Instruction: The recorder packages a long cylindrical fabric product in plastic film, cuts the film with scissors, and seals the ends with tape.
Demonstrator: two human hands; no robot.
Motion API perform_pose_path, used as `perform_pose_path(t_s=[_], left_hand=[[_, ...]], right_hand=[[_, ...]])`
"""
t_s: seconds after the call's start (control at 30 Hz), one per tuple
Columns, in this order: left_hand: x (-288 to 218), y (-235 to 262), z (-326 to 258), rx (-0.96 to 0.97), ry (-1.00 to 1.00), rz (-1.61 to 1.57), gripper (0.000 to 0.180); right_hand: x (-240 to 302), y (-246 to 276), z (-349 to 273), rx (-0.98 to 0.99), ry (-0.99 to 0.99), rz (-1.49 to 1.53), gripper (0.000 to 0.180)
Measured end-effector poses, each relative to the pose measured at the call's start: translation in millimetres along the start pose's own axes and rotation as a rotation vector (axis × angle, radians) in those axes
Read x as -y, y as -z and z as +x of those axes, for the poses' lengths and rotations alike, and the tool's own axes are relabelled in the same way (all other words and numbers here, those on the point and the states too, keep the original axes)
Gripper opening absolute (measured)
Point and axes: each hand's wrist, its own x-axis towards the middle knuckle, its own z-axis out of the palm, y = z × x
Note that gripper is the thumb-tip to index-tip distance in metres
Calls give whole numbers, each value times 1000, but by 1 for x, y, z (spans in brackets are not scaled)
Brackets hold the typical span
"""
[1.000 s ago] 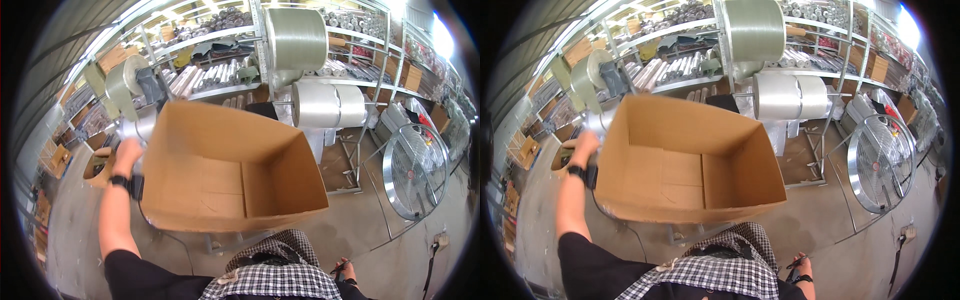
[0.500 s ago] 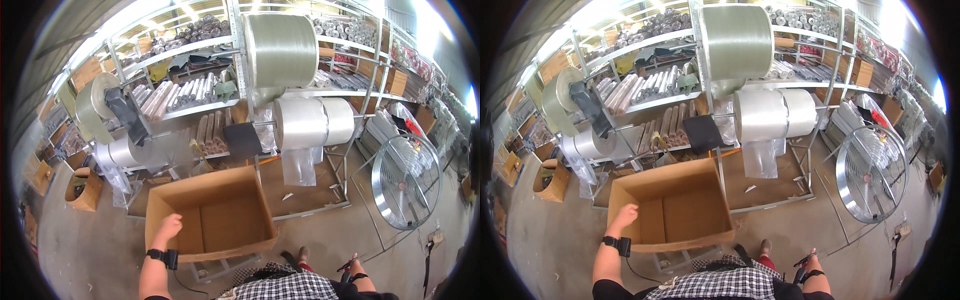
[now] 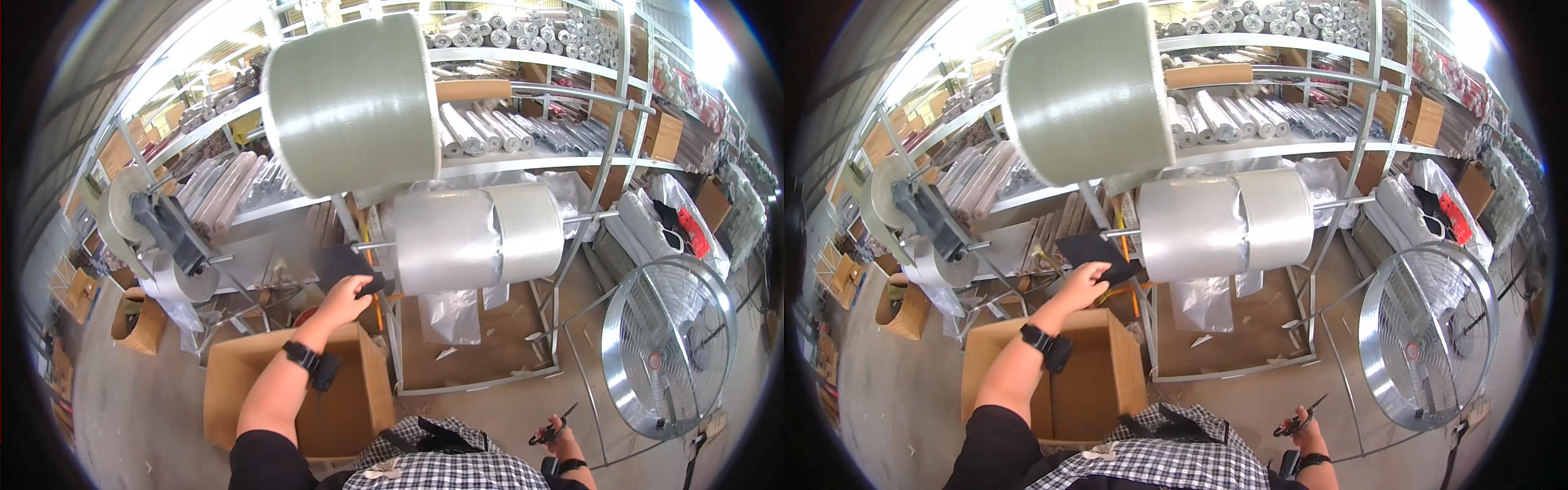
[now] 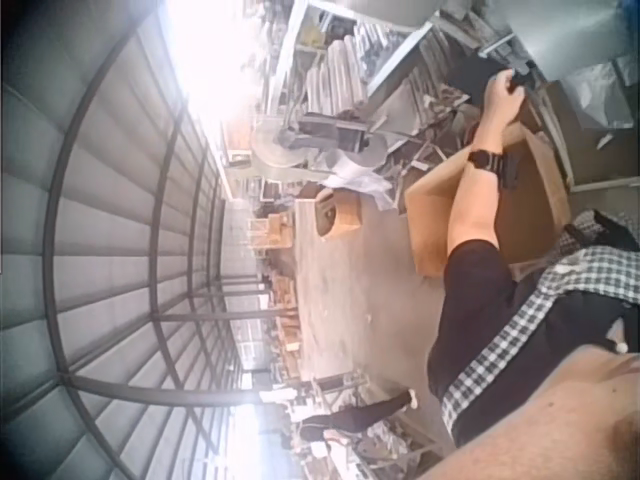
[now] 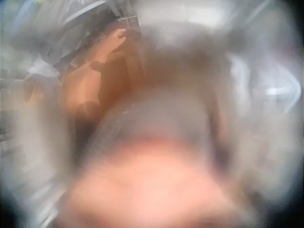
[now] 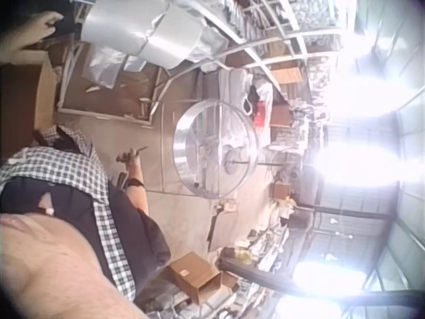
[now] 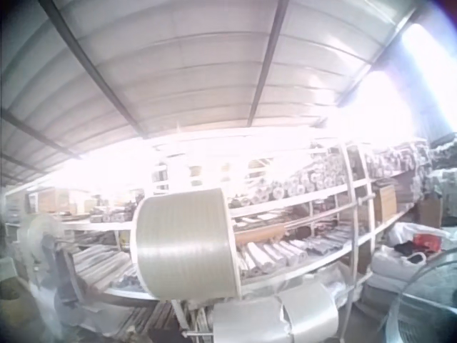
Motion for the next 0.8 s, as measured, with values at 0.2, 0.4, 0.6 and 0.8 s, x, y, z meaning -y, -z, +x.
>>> perform_pose_path(t_s=[0.2,0.4,0.6,0.8], left_hand=[[-12,-80,176,-207,-145,299,58],[49,-122,344,-490,186,530,51],[65,-119,372,-220,315,586,47],[80,-107,352,-239,255,631,43]], right_hand=[[26,12,-25,-58,355,-192,34],[6,44,-76,-359,1072,-888,36],[27,64,-97,-381,161,-7,42],[43,74,-42,-316,120,-155,45]])
